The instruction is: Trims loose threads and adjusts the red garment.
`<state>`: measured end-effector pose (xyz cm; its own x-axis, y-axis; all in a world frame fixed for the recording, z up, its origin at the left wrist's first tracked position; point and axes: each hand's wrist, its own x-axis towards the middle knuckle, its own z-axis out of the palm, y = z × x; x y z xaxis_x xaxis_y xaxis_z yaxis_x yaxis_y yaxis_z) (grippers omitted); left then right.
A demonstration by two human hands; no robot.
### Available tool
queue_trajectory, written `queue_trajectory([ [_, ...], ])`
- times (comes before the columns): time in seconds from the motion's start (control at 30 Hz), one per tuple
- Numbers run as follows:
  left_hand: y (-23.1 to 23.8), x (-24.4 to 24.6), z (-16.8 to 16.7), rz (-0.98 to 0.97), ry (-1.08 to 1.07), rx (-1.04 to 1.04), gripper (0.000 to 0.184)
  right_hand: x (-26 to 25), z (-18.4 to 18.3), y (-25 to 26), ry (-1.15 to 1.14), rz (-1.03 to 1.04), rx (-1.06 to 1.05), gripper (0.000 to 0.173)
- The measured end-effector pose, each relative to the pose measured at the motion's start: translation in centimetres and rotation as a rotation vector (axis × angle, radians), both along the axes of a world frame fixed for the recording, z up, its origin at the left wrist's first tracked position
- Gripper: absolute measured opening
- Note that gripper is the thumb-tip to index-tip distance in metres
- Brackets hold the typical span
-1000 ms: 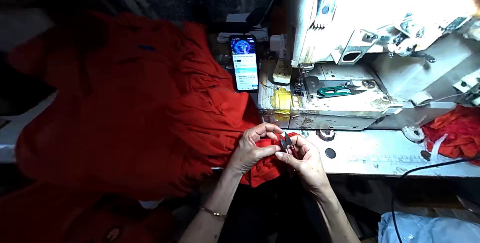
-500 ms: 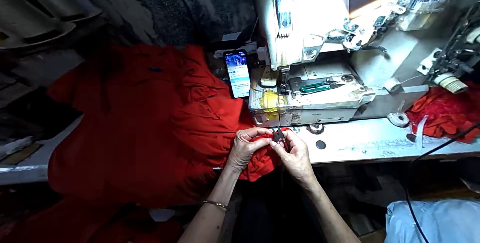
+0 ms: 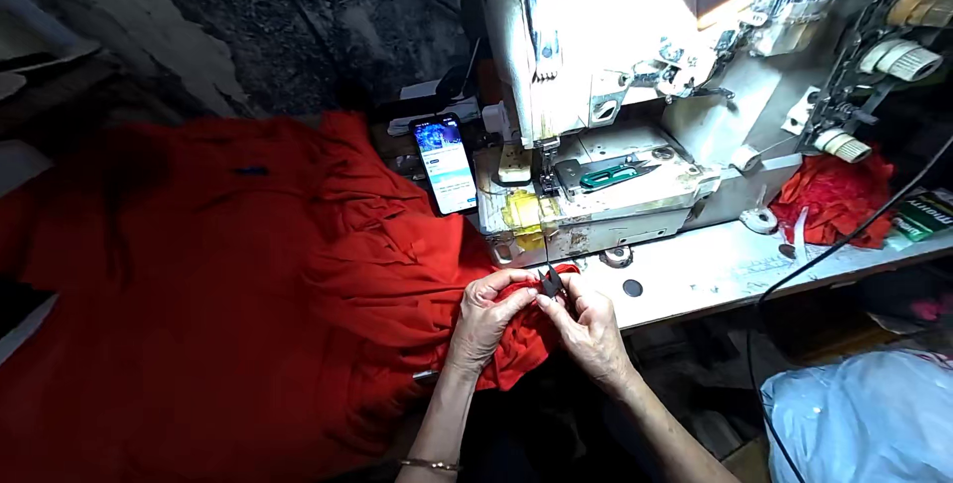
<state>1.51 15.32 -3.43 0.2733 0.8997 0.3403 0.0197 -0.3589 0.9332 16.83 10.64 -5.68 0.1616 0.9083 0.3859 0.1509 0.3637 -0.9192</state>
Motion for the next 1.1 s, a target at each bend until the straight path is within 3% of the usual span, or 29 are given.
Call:
queue_trajectory([
  [0.2,0.5,-0.4,0.6,0.019,0.13,0.098,0.016,0.2,0.5,0.2,-0.161,-0.027,0.109,0.016],
  [0.43,0.6,0.1,0.5,-0.077,-0.043,0.107,0.018,0.0,0.2,0.3,-0.172,-0.073,0.251,0.014],
  [0.63,0.5,0.0,0.4,-0.056,-0.008,0.116,0.014,0.3,0.4,-0.2,-0.025,-0.016,0.158,0.014],
  [0.87,0.4,-0.1,0.3,-0.036,-0.06,0.028,0.013,0.2,0.1,-0.6,0.122,-0.091,0.046,0.036],
  [0.93,0.3,-0.3,0.4,-0.048,-0.04,0.014,0.012,-0.3,-0.4,-0.1,0.168,-0.157,0.105,0.035],
  [1.03,0.4,0.0,0.5,-0.038,-0.071,-0.012,0.013,-1.0,-1.4,0.2,0.035,-0.3,0.278,0.033],
  [1.1,0.3,0.2,0.4,-0.019,-0.091,-0.016,0.014,-1.1,-1.6,0.2,-0.012,-0.307,0.318,0.041],
])
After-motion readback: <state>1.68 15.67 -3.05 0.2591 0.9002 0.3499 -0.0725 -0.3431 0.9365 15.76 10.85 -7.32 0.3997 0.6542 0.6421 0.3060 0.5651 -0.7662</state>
